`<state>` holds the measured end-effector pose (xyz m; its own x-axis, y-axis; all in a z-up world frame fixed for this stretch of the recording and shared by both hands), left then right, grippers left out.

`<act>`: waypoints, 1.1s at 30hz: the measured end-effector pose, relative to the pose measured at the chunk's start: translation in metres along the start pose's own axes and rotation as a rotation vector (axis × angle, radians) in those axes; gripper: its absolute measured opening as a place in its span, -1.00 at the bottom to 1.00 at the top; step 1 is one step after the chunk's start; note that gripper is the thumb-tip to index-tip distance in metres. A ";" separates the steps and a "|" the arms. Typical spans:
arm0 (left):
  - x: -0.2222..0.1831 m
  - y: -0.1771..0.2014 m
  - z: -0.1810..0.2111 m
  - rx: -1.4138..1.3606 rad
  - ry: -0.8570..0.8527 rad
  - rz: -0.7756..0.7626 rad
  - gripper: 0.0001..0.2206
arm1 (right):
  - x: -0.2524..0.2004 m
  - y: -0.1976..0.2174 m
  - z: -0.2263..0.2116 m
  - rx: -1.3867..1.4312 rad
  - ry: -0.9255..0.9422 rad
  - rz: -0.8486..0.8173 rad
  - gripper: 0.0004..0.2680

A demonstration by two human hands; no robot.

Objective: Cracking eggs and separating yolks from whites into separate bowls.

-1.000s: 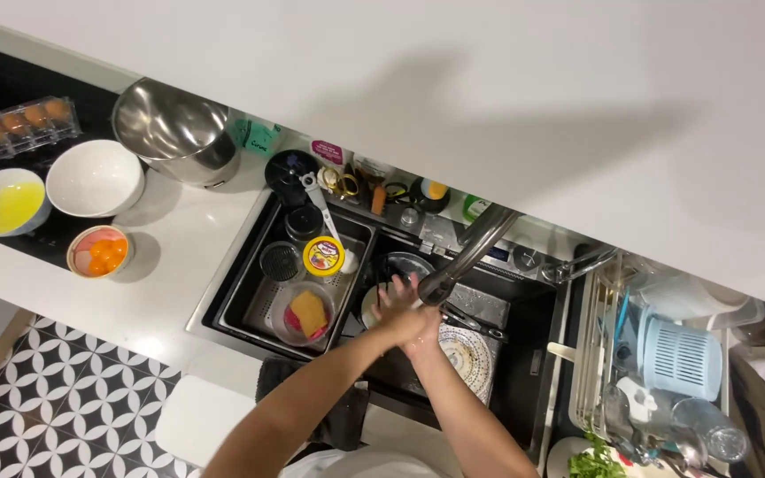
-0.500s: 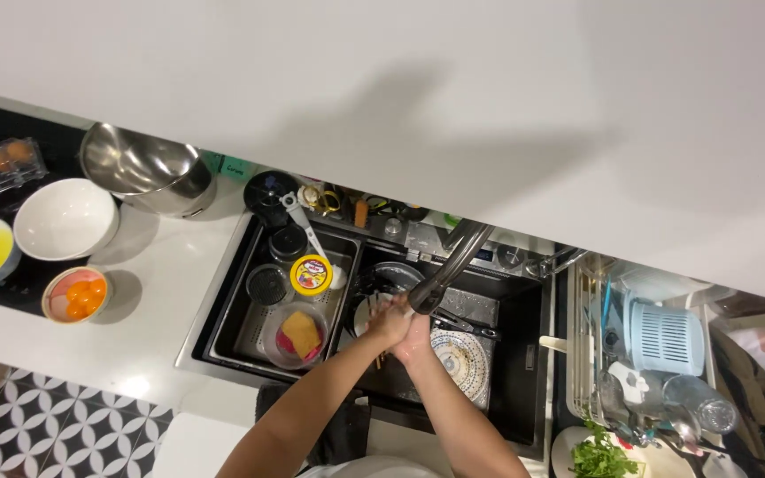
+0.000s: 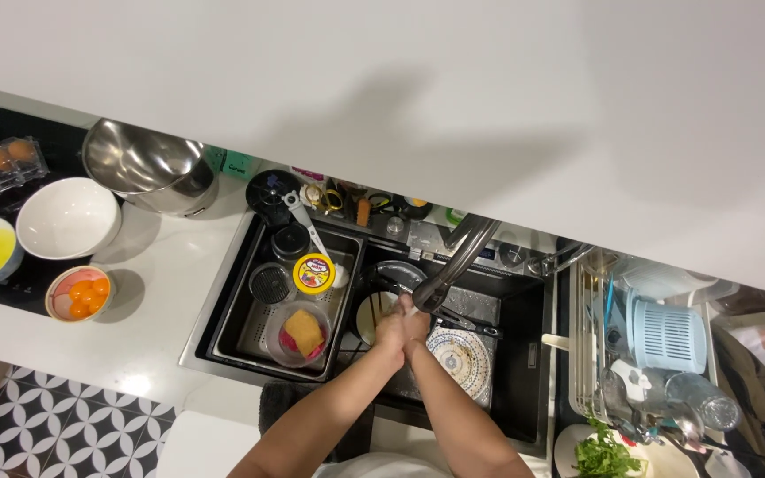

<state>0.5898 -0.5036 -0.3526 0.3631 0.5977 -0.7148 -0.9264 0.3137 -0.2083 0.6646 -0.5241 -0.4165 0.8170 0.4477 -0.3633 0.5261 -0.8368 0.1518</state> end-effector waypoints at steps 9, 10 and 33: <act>-0.002 0.004 -0.014 0.256 -0.220 -0.078 -0.64 | 0.030 -0.008 0.038 0.795 -0.242 -0.598 -0.67; 0.032 0.009 -0.041 0.554 -0.505 -0.101 -0.63 | 0.007 0.000 0.003 0.930 -0.403 -0.630 -0.66; -0.114 -0.018 0.101 1.666 -1.303 -0.855 -0.86 | -0.023 0.044 -0.040 0.722 -0.684 -0.848 -0.78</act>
<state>0.5748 -0.5030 -0.1996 0.9829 -0.1822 0.0263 0.0481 0.3920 0.9187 0.6782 -0.5586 -0.3648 -0.1014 0.8449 -0.5253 0.3960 -0.4501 -0.8004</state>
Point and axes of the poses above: each hand's wrist, its own x-axis towards the middle knuckle, its own y-axis out of the back of the hand, z = x × y, the point moved 2 cm from there along x, towards the middle knuckle, and after that the axes turned 5 degrees about -z, right-handed, at the moved point
